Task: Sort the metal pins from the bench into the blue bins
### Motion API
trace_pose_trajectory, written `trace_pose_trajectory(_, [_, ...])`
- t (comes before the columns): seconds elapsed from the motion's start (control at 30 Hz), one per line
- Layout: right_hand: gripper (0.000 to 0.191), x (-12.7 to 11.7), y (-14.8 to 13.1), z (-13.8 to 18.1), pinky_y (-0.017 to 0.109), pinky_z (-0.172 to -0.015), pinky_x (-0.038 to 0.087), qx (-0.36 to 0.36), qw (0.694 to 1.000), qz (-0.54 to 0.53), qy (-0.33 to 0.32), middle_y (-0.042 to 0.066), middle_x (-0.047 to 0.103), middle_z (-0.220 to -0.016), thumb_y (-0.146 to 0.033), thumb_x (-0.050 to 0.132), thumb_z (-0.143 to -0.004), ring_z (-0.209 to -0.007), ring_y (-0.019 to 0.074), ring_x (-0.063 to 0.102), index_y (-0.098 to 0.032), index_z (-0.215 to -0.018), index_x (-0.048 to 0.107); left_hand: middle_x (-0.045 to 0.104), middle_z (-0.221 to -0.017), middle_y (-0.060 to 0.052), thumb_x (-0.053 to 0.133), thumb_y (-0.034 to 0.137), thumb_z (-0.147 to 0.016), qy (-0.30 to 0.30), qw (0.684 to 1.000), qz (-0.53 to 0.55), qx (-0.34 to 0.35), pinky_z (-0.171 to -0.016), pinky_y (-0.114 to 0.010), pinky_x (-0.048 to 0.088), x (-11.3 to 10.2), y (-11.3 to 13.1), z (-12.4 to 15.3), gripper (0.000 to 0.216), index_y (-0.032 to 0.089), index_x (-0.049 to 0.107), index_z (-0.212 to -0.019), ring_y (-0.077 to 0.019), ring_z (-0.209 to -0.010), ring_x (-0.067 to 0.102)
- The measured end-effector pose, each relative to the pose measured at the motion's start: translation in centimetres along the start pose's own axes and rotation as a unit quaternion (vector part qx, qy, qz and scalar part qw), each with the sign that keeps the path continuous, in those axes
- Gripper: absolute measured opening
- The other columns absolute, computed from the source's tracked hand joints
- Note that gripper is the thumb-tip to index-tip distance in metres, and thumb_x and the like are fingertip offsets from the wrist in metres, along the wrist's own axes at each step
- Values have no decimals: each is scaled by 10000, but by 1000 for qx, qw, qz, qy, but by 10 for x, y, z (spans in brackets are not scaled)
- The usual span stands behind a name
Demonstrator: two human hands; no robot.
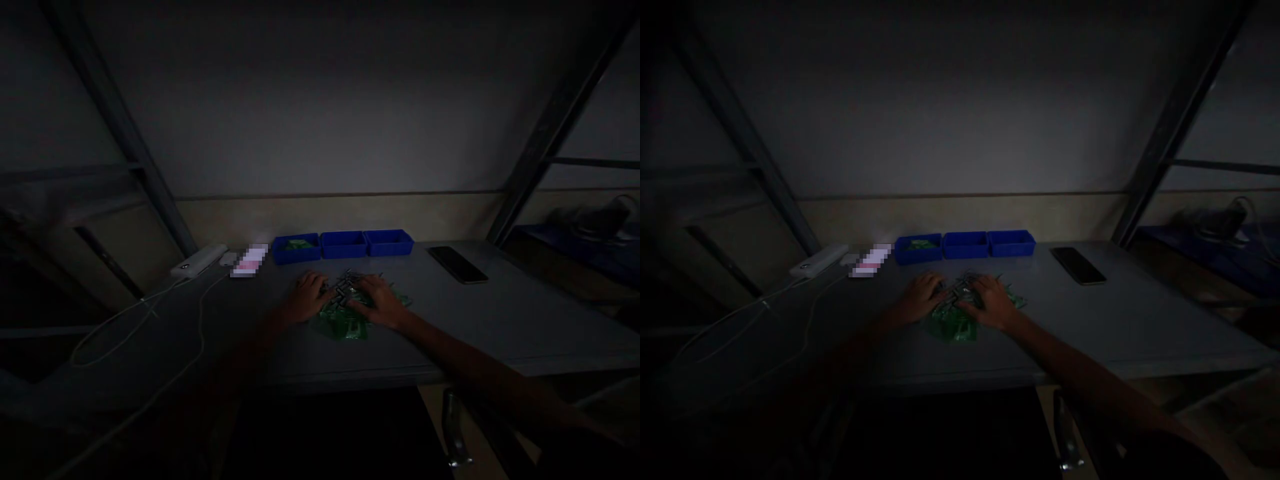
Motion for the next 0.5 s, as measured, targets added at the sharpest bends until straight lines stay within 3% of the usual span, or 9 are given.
trace_pose_trajectory(0.13, [295, -7, 12, -32, 354, -860, 434, 51, 991, -105, 67, 72, 623, -941, -436, 482, -860, -923, 195, 564, -171, -944, 580, 608, -1114, -90, 455, 431, -858, 96, 991, 96, 8, -1030, -436, 323, -15, 6, -31, 318, 191, 626, -977, -251, -1163, 468])
trace_pose_trajectory(0.23, [289, -6, 17, -62, 323, -798, 456, 94, 982, -139, 91, 58, 619, -914, -437, 484, -854, -862, 181, 580, -173, -947, 554, 655, -920, -88, 354, 510, -879, 86, 951, 295, -45, -839, -361, 464, -16, 1, -55, 444, 162, 629, -885, -218, -923, 597])
trace_pose_trajectory(0.37, [336, 5, 7, -85, 354, -822, 452, 67, 984, -87, 140, 112, 589, -982, -396, 551, -807, -913, 219, 555, -143, -1027, 524, 653, -794, -67, 417, 594, -816, 64, 860, 490, -128, -540, -257, 452, -5, -12, -62, 501, 139, 618, -880, -174, -678, 613])
trace_pose_trajectory(0.5, [398, 26, -11, -76, 396, -909, 418, -4, 991, -70, 116, 153, 559, -1066, -321, 566, -781, -1036, 257, 508, -126, -1122, 504, 651, -780, -29, 619, 447, -724, 109, 861, 483, -112, -587, -222, 445, -3, -18, -46, 307, 152, 635, -805, -142, -698, 598])
Point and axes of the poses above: each hand's wrist, its own z-axis away from the middle knuckle, its own x-axis out of the palm, y = z × x, the point moved 6 cm from there along -z, towards the middle knuckle
